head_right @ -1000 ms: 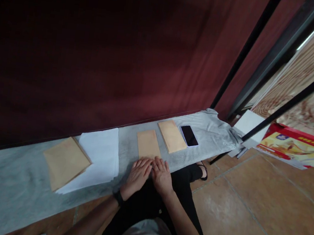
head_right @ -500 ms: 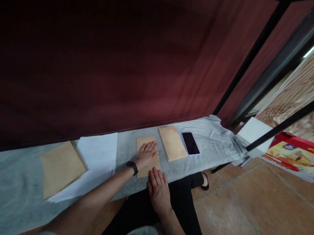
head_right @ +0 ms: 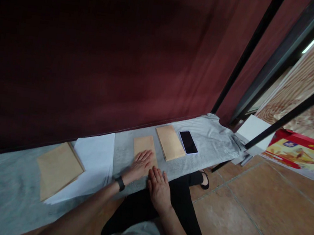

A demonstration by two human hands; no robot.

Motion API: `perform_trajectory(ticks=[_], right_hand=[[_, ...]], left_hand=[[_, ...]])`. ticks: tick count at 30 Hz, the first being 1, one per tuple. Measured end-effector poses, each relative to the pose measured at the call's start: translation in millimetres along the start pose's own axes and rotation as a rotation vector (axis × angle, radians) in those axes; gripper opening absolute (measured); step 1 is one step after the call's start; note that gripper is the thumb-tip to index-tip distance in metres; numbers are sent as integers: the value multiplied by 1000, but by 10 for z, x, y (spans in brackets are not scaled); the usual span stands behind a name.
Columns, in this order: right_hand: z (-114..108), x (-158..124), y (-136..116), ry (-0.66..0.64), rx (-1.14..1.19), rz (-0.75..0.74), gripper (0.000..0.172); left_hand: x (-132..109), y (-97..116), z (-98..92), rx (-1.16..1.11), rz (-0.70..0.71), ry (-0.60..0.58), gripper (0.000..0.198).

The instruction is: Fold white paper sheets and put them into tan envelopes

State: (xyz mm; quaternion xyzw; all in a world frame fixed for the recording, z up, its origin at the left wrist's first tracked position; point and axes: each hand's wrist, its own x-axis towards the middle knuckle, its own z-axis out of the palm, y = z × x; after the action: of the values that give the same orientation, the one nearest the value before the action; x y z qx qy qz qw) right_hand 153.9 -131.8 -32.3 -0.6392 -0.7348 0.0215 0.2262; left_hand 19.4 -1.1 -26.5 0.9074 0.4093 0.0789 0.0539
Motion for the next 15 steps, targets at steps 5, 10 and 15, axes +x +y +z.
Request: perform_trajectory(ticks=[5,10,15], right_hand=[[-11,83,134,29,29,50,42],[-26,339,125,27,145,246,43],[21,587,135,123,511,417,31]], left_hand=[[-673,165,-26,25,43,58,54],[-813,311,-104,57,-31,63,50],[-652,403,-188,105,-116,41,45]])
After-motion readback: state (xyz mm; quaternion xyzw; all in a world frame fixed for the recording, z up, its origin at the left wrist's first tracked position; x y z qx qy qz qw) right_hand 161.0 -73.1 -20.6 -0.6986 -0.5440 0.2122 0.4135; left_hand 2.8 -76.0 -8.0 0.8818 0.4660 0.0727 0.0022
